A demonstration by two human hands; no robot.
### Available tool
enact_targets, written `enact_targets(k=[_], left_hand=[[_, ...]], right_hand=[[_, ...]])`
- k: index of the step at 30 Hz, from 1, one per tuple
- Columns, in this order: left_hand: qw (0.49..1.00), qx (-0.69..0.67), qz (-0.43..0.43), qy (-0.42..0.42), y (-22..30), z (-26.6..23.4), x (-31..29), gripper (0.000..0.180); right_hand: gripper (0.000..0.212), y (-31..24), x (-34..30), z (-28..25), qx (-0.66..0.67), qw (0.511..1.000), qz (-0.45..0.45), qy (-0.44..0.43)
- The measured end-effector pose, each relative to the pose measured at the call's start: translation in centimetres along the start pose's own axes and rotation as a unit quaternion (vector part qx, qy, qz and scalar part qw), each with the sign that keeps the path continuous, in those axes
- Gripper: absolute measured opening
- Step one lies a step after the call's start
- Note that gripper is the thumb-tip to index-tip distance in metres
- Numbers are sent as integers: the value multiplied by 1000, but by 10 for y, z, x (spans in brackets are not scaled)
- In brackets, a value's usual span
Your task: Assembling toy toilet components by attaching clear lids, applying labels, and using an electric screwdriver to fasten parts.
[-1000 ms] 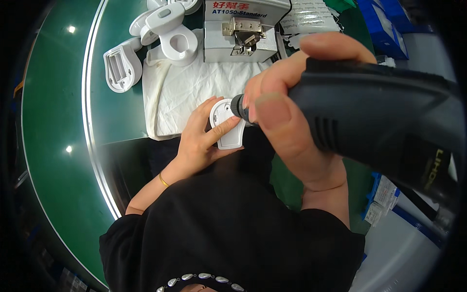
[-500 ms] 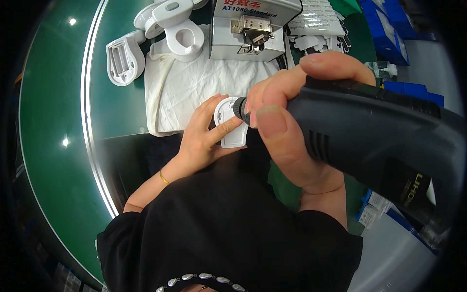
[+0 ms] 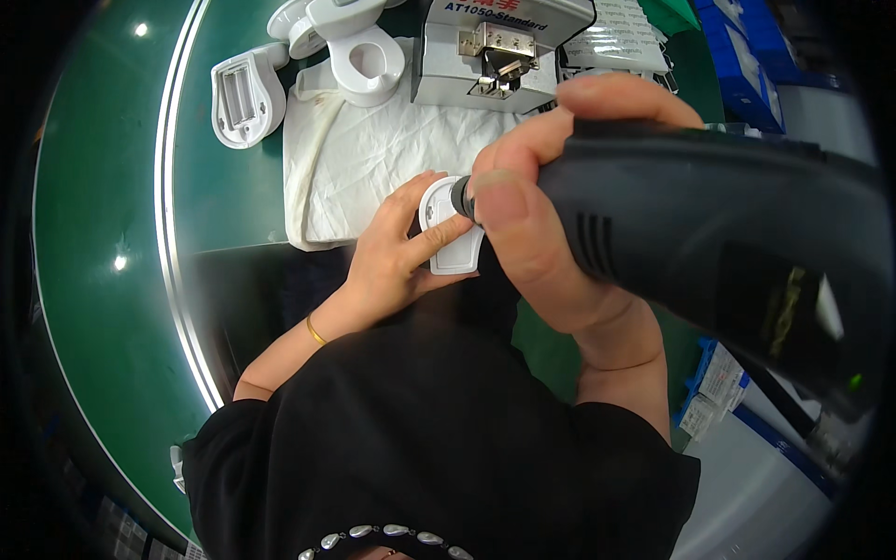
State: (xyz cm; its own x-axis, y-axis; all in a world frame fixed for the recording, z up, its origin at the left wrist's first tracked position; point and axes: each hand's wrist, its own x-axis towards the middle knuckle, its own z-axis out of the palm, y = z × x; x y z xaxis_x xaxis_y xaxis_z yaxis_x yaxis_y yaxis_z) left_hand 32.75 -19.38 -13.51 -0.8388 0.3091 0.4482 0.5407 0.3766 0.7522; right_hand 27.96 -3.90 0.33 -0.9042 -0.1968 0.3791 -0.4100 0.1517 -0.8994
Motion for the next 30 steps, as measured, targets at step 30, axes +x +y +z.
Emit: enact_targets(k=[30], left_hand=[[998,53,15,10,2,6,-5,71]], right_hand=[[39,25,5,2,88,988,-119,-41]])
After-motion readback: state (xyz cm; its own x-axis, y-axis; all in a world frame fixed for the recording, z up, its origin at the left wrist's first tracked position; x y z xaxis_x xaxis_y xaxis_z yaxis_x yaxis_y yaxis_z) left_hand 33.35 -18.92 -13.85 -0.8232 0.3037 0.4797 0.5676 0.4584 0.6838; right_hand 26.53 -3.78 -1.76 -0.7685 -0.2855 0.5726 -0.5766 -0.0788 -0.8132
